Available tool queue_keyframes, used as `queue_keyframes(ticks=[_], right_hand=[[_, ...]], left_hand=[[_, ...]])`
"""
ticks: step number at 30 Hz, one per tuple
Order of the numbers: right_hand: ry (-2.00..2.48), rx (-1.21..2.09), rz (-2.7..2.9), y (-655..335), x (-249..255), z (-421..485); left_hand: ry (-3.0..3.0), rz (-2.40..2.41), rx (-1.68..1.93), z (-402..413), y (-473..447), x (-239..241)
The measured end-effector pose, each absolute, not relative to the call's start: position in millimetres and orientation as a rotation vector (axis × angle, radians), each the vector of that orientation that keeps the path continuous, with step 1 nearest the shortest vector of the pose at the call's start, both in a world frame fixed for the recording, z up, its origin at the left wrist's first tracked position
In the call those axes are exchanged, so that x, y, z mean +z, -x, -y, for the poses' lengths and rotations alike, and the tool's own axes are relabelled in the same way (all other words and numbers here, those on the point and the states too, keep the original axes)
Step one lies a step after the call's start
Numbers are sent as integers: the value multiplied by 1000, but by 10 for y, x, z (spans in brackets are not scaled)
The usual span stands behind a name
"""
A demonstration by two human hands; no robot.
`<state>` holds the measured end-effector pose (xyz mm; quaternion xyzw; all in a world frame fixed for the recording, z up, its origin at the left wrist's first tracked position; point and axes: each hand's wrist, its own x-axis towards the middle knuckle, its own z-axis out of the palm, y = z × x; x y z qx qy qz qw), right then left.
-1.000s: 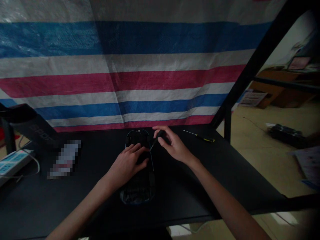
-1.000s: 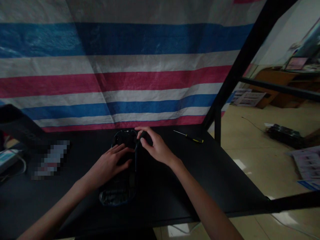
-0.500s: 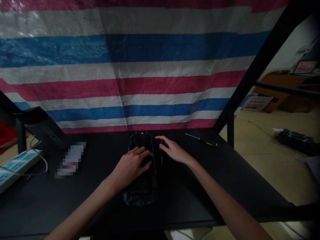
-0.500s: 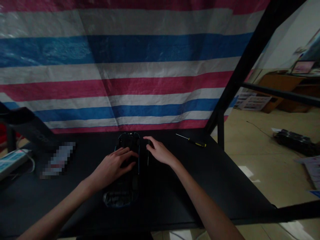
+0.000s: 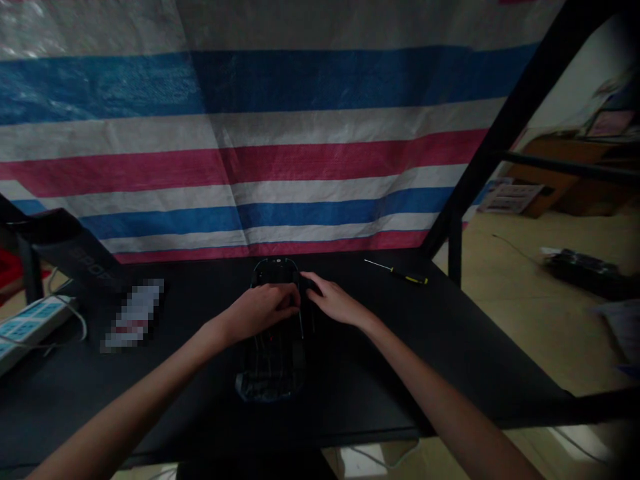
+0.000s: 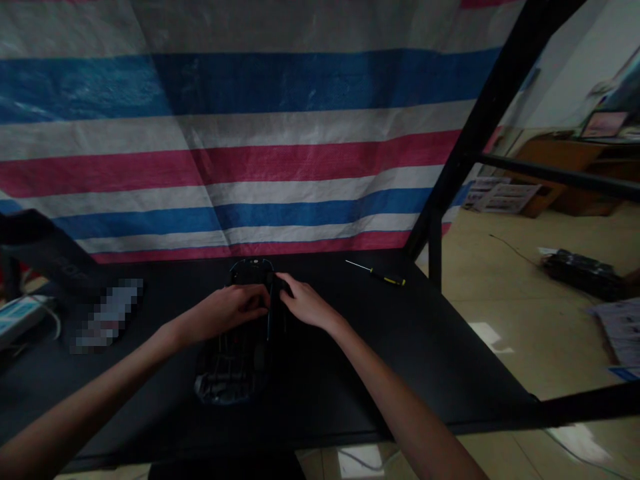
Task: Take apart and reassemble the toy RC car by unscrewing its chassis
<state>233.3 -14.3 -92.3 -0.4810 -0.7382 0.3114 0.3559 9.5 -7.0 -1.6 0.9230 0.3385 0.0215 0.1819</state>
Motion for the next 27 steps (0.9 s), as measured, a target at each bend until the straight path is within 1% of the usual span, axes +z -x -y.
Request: queue_keyframes(ticks=[9, 18, 23, 27], right_hand=[[1253, 811, 1907, -2321, -930, 142], [1273, 778, 1910, -2321, -940, 141], [1272, 762, 1917, -2316, -930, 142], [1275, 759, 1918, -2301, -918, 155]], left_hand=[[-2571, -852, -73, -110, -138, 66], [-2509, -797, -301, -204, -322, 216], [-2548, -837, -334, -196, -376, 234], [-2753, -823, -274, -153, -379, 239]])
